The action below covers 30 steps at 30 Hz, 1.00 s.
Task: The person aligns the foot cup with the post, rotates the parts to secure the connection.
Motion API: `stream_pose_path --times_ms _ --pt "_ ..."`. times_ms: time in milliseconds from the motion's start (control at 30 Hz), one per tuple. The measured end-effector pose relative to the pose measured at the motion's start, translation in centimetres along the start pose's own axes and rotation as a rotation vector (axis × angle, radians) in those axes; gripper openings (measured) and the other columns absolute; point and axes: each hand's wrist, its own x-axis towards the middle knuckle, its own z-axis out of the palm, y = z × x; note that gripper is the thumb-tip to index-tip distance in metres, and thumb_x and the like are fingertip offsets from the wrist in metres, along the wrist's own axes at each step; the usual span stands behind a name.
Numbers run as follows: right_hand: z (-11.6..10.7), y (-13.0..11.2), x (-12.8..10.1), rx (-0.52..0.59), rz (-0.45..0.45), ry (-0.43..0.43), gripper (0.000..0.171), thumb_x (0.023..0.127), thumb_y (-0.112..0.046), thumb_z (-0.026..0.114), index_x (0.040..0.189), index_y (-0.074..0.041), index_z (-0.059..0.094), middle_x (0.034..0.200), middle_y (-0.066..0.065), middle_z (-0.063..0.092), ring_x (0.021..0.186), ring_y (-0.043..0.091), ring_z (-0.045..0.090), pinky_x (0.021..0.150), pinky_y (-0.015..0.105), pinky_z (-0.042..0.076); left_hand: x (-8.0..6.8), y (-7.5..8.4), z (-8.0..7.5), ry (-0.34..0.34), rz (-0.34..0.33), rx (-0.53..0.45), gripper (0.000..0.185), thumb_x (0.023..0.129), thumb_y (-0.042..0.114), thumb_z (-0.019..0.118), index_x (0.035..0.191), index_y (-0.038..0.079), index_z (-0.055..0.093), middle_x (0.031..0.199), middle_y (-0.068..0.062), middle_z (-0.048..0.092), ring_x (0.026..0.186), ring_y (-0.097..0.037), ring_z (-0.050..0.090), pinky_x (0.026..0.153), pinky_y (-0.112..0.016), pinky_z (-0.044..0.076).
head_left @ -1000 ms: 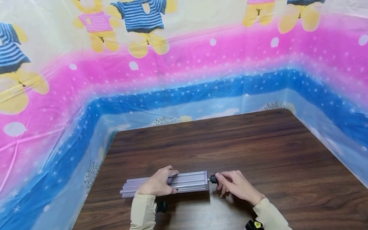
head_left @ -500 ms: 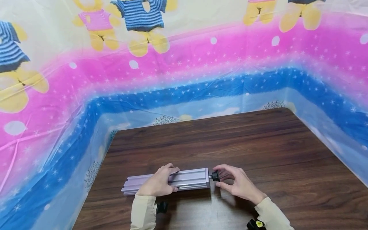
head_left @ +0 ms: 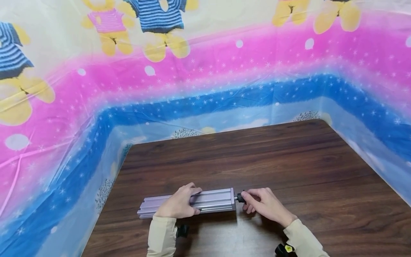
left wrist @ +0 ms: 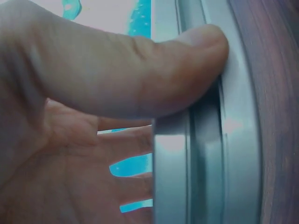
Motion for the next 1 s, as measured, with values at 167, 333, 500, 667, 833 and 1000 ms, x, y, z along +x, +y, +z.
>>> stream_pose_path --times_ms 167,333,500,667,833,1000 --pt "0.0 0.18 -0.22 -0.02 0.028 -0.043 0.047 0.11 -0.038 0.042 0.1 -0.004 0.073 0.079 0.002 0.076 0.064 0.014 0.072 0.064 0.027 0.057 0.02 0.01 0.1 -0.005 0.01 0.012 0.063 0.073 0.01 0.084 0.131 -0.003 0.065 0.115 -0.012 0.061 0.101 -0.027 0.058 0.089 -0.047 0.049" --pt "-0.2 0.37 -0.53 -0.039 -0.099 0.006 0.04 0.098 -0.027 0.069 0.13 -0.004 0.061 0.111 0.011 0.073 0.082 0.009 0.072 0.072 0.027 0.058 0.12 0.0 0.16 -0.011 0.014 0.012 0.063 0.073 0.009 0.084 0.131 -0.003 0.065 0.113 -0.011 0.06 0.099 -0.026 0.056 0.087 -0.046 0.049" --pt "-0.43 0.58 -0.48 -0.012 -0.255 0.026 0.054 0.082 -0.012 0.085 0.13 -0.007 0.059 0.118 0.009 0.07 0.091 0.012 0.071 0.077 0.031 0.059 0.28 -0.01 0.16 -0.022 0.008 -0.012 0.063 0.073 0.008 0.083 0.131 -0.004 0.064 0.116 -0.013 0.06 0.101 -0.026 0.058 0.09 -0.046 0.05" --pt "-0.6 0.32 -0.38 -0.029 -0.255 0.036 0.039 0.087 -0.014 0.081 0.121 -0.006 0.065 0.099 -0.001 0.074 0.085 0.008 0.071 0.076 0.03 0.059 0.27 0.14 0.01 -0.039 -0.015 -0.026 0.064 0.073 0.007 0.083 0.133 -0.005 0.062 0.12 -0.016 0.06 0.105 -0.028 0.059 0.092 -0.049 0.05" --pt "-0.51 0.23 -0.36 -0.058 -0.172 0.019 0.032 0.095 -0.025 0.072 0.119 -0.004 0.069 0.094 -0.001 0.076 0.082 0.006 0.071 0.076 0.027 0.059 0.21 0.15 0.02 -0.045 -0.028 -0.032 0.064 0.074 0.007 0.084 0.134 -0.005 0.062 0.123 -0.017 0.059 0.109 -0.03 0.059 0.094 -0.049 0.049" --pt "-0.35 0.16 -0.25 -0.014 -0.075 -0.01 0.032 0.102 -0.029 0.061 0.115 -0.002 0.07 0.086 0.003 0.077 0.073 0.011 0.074 0.071 0.025 0.058 0.19 0.15 0.01 -0.05 -0.034 -0.025 0.065 0.075 0.008 0.084 0.134 -0.004 0.062 0.122 -0.017 0.059 0.108 -0.03 0.059 0.093 -0.05 0.05"
